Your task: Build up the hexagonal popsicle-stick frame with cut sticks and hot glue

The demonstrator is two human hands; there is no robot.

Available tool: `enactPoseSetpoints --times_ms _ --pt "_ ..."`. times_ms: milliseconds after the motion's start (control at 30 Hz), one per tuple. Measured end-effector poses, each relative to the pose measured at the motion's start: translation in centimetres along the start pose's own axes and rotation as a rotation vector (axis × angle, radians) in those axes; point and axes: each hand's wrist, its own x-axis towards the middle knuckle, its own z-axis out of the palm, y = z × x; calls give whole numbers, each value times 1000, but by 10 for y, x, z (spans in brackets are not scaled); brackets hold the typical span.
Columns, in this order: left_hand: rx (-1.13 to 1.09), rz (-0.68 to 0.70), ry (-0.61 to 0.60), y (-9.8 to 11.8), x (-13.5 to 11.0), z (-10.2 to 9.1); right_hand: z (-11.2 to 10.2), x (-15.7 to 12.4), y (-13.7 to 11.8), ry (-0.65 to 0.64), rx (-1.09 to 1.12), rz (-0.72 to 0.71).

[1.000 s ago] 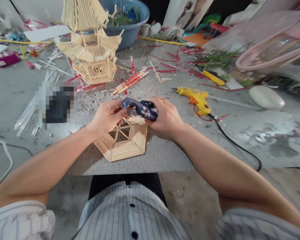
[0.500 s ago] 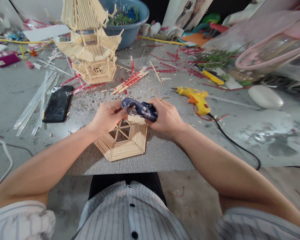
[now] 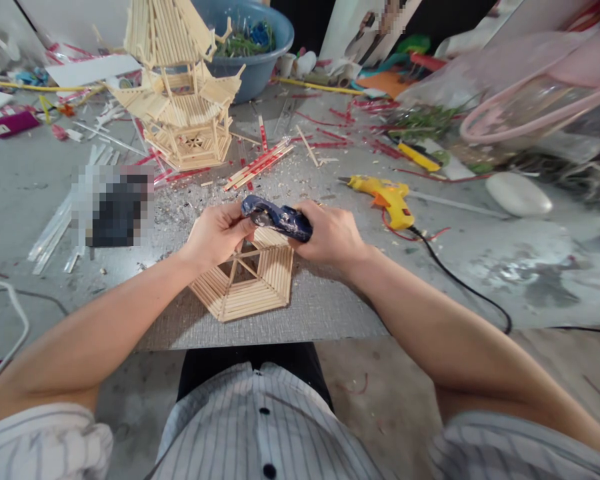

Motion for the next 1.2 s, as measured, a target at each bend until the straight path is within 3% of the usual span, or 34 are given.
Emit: enactPoseSetpoints --times_ms 500,1200 --pt "16 1 15 1 1 0 -7 1 -7 -100 -97 80" --pt "38 -43 28 5 3 -1 -9 0 -11 -118 -136 103"
